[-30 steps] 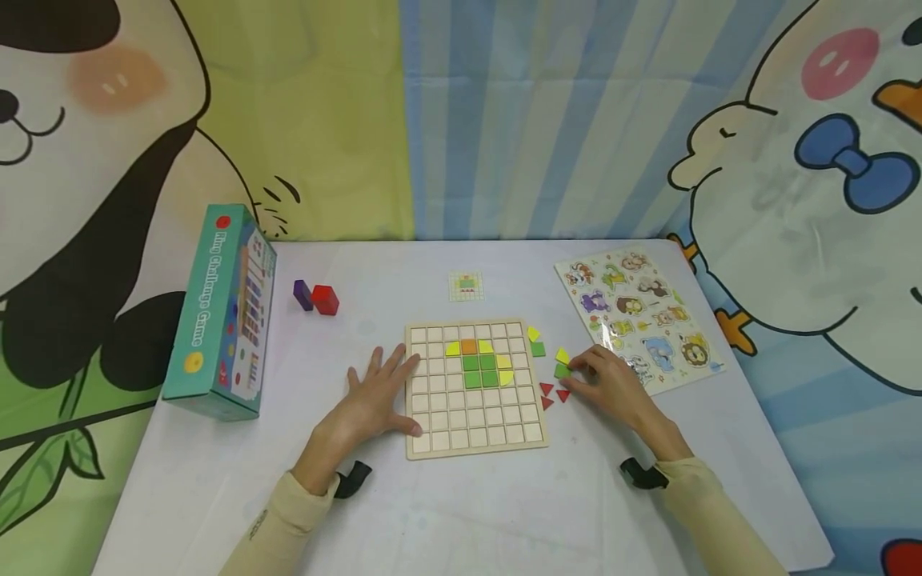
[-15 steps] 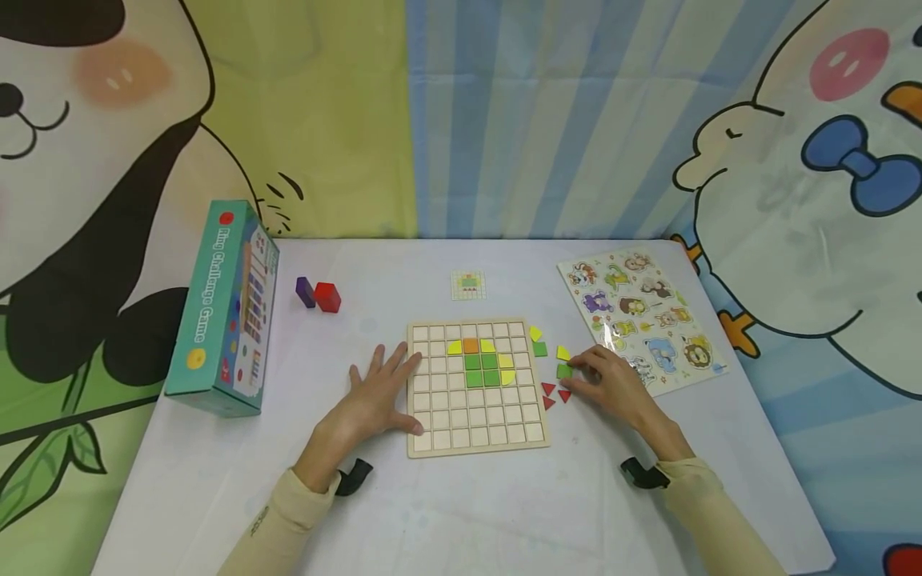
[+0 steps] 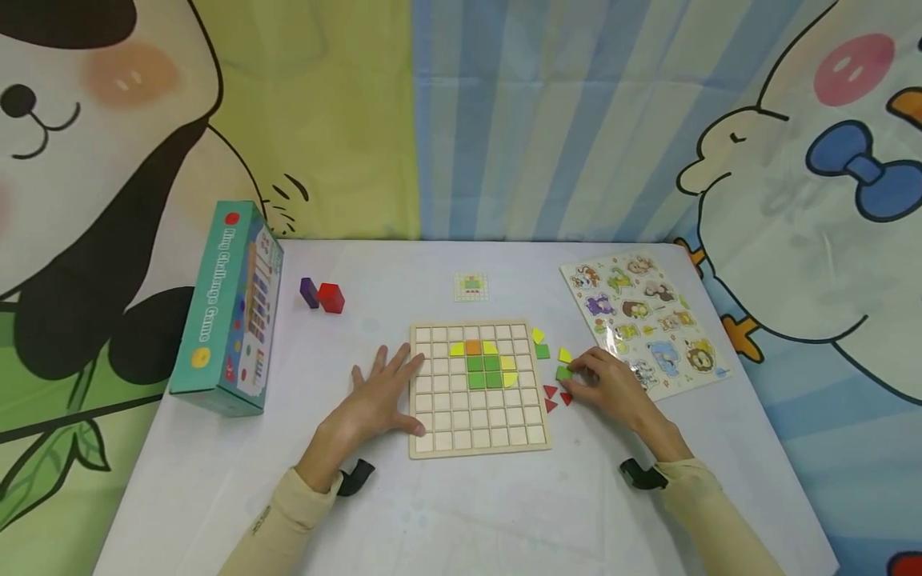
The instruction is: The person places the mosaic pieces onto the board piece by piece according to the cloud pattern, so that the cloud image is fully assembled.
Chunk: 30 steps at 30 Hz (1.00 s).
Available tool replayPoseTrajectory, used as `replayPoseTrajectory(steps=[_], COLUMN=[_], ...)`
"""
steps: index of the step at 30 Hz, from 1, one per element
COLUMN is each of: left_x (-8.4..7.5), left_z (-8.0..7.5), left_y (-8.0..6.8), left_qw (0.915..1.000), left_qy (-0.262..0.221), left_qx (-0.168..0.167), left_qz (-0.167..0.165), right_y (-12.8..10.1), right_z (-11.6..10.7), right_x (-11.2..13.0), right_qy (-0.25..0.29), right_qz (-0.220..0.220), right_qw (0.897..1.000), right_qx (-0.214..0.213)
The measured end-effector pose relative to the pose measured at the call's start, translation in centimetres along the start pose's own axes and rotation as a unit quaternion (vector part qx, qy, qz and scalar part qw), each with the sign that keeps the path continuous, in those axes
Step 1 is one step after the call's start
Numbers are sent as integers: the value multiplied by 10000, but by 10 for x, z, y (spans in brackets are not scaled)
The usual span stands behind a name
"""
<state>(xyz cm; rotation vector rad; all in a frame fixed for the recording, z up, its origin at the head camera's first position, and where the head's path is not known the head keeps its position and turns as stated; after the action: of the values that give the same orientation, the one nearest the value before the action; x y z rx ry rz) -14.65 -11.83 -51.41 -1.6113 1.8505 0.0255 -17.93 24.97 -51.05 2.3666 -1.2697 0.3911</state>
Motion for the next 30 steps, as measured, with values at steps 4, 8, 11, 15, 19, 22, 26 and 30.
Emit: replayPoseTrajectory(steps=[4, 8, 11, 15, 19, 22, 26, 30], left_x=[1, 1, 1, 2, 2, 1, 1, 2], left_z=[1, 1, 2, 4, 4, 3, 2, 1], left_y=[1, 1, 2, 2, 3, 2, 1, 1], left_qw=[10000, 10000, 10000, 10000, 10000, 10000, 10000, 9999], left_qy=[-12, 14, 25, 30, 32, 27, 56, 95], left_qx=[-21, -27, -4, 22, 19, 6, 9, 13], left_qz=[-8, -49, -71, -79, -81, -69, -50, -43], right_y=[8, 25, 41, 65, 87, 100, 110, 115], right_z=[1, 4, 9, 19, 31, 41, 58, 69], right_x=[6, 22, 38, 63, 89, 105, 119, 124], right_qy=[132, 326, 399, 496, 519, 364, 85, 5], right_qz=[-190, -632, -963, -1341, -1773, -2070, -2242, -2089], right_qw=[9997, 9972, 9942, 9896, 9827, 9777, 9743, 9767], right_qx=[-101, -232, -258, -146, -81, -9, 215, 483])
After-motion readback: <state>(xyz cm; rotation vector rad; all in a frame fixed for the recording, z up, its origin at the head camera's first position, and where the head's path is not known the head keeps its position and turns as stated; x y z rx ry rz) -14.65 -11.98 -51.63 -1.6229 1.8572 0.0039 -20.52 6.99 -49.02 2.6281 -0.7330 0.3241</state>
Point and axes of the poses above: each hand's wrist, its own y-axis towards the middle knuckle, its own z-axis out of the palm, x = y × z, the point moved 7 cm from there along y, towards the middle knuckle, and after that the axes turned 7 degrees about -z, right-handed, at the moved point
